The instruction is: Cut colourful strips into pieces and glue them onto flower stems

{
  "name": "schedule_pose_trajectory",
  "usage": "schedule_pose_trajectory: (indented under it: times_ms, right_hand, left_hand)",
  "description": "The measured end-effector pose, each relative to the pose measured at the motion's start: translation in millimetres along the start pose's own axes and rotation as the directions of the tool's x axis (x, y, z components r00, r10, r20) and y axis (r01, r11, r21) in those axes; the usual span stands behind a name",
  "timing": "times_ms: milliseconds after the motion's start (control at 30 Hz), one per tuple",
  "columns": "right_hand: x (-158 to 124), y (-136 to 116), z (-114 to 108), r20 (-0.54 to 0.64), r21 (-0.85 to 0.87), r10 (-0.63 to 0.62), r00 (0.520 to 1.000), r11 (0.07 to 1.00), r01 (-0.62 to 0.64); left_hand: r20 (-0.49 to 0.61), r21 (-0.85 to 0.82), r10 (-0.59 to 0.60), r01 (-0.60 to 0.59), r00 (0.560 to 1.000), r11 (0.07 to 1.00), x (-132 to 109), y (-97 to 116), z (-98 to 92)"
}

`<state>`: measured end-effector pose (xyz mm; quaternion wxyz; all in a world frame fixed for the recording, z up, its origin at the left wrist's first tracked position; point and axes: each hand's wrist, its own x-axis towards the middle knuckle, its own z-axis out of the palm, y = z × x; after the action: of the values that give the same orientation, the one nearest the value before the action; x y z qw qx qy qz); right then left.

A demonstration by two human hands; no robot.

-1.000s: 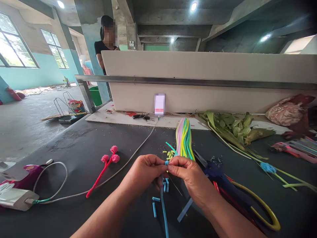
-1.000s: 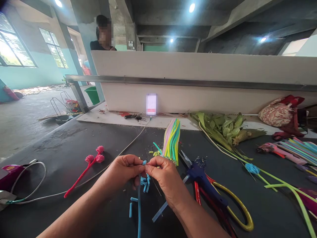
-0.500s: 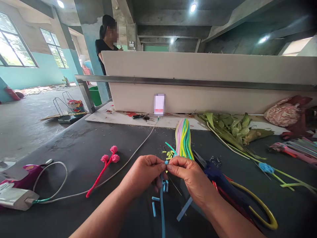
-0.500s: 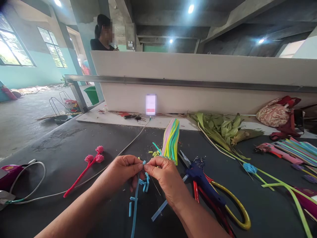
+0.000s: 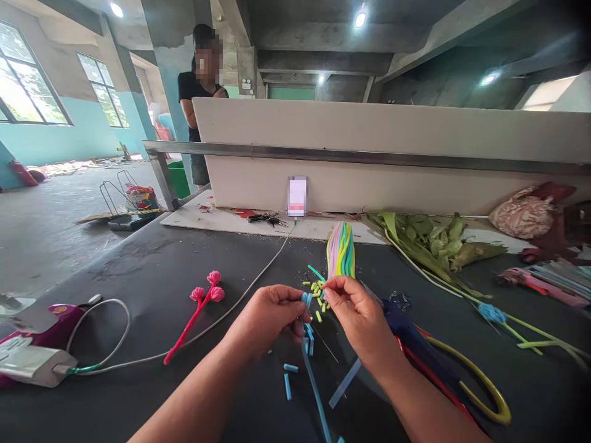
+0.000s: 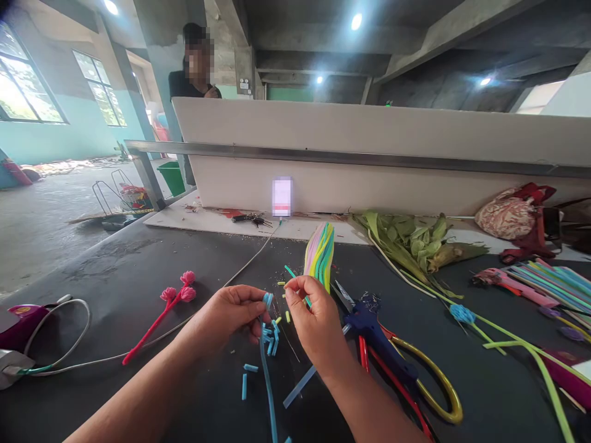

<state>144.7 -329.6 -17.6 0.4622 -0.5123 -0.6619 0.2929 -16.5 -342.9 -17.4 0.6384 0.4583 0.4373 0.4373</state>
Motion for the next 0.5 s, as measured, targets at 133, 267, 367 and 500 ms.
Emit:
schedule_pose_trajectory:
  times_ms: [133, 267, 367, 500]
  right_hand:
    - [2.8, -19.8, -21.8, -0.113, -0.149, -0.090, 0.990, 0.986, 0.072]
    - [1.3, -42.8, -66.8, -0.093, -0.454, -0.192, 0.977, 0.881, 0.130]
    - [-9.2, -30.6, -88.8, 0.025, -0.669, -0.114, 0.993, 0.737, 0.102]
    - [-31.6, 8.5, -88.3, 0.143, -0.823, 0.142, 0.979, 0.567, 0.038]
  left_hand:
    - [-0.039, 0.057, 0.022, -0.020, 0.999, 0.998, 3.3, -1.8, -3.2]
    - [-0.083, 0.092, 0.053, -0.045, 0.995, 0.995, 3.0, -5.0, -5.6]
    - [-0.100, 0.074, 0.043, -0.036, 0.994, 0.997, -0.3, -2.9, -6.3]
    - [-0.102, 0.027, 0.038, -0.035, 0.994, 0.999, -5.1, 2.9, -6.1]
